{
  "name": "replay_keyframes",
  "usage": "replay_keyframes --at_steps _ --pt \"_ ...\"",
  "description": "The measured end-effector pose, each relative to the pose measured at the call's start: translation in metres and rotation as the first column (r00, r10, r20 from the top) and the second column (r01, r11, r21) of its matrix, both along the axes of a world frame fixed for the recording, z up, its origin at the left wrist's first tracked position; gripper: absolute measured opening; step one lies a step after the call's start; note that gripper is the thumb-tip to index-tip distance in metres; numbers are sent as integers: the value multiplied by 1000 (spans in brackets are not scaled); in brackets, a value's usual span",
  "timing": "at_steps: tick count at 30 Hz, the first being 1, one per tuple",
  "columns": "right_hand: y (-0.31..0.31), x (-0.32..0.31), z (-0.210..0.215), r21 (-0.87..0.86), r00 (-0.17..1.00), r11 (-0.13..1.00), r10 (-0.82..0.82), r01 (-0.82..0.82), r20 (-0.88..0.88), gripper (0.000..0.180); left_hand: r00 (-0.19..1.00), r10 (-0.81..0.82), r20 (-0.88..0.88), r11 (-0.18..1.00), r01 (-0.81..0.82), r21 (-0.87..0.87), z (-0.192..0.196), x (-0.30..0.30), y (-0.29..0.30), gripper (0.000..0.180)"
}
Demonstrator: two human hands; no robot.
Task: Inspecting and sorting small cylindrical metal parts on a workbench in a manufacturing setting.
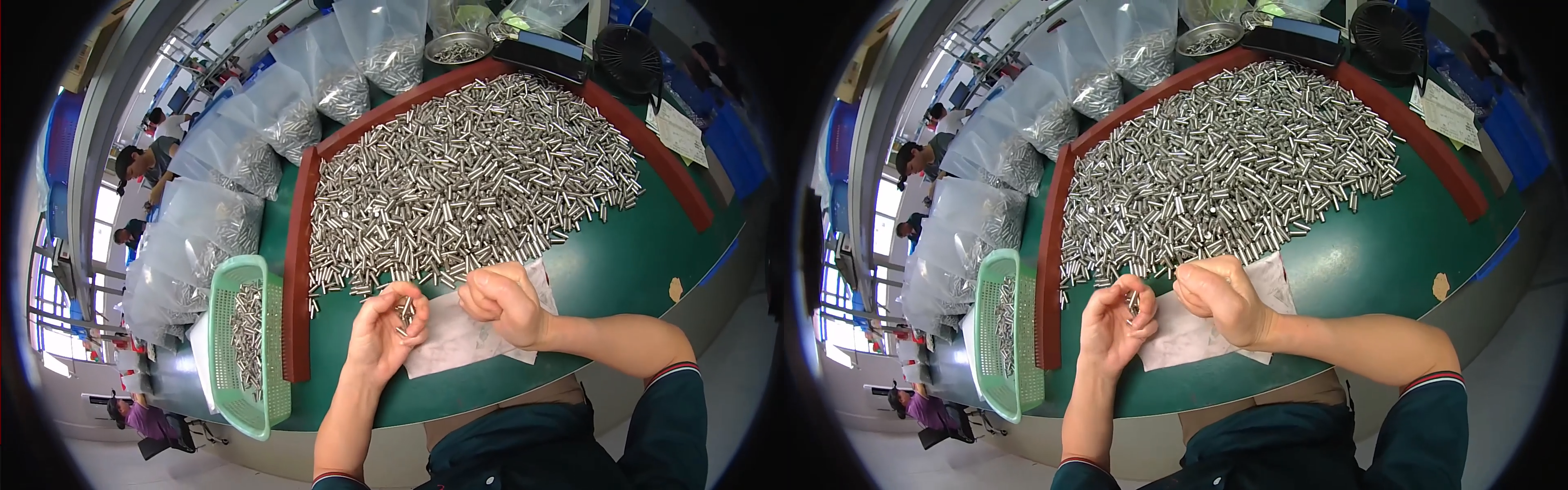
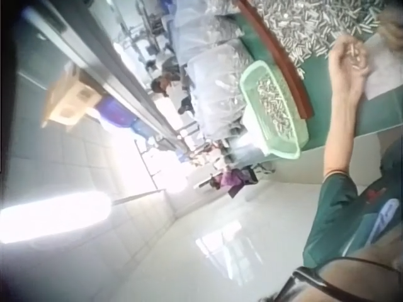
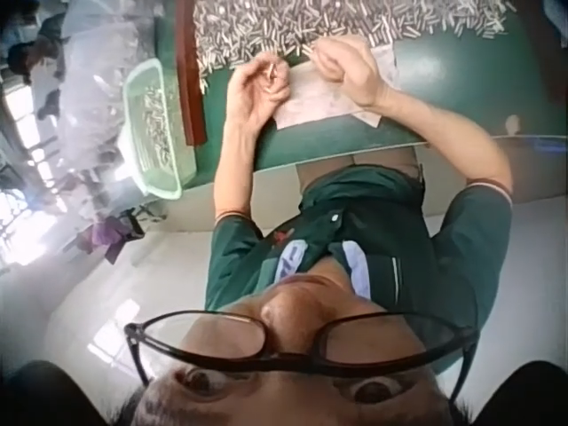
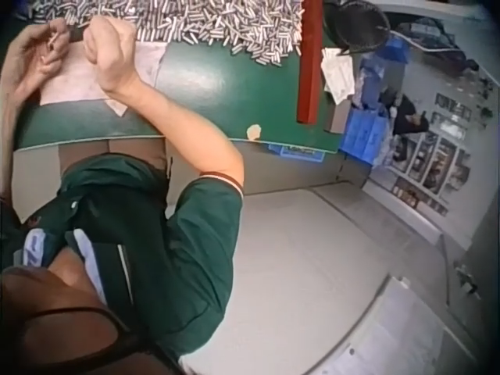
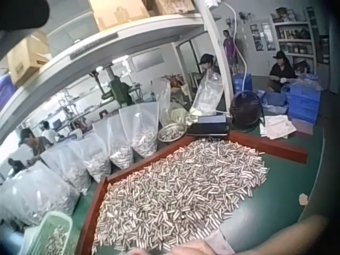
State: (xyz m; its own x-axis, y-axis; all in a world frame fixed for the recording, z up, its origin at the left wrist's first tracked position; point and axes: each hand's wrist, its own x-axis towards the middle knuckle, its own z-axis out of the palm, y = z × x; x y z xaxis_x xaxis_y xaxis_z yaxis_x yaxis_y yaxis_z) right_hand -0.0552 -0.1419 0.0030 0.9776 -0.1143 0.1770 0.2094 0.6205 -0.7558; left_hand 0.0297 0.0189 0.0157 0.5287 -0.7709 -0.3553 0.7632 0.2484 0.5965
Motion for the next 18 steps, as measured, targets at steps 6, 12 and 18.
replay_keyframes --at_steps 6,12,18 --pt "-4 -1 5 -8 1000 1000 15 -15 -14 36 418 -304 856 728 -478 492 -4 24 20 28" --pt "0 0 -2 -1 1000 1000 10 -10 2 36 72 -688 722 447 -741 500 -8 13 15 9" --pt "3 0 3 -29 999 999 -37 37 -16 40 24 -665 747 478 -755 449 -8 11 12 8"
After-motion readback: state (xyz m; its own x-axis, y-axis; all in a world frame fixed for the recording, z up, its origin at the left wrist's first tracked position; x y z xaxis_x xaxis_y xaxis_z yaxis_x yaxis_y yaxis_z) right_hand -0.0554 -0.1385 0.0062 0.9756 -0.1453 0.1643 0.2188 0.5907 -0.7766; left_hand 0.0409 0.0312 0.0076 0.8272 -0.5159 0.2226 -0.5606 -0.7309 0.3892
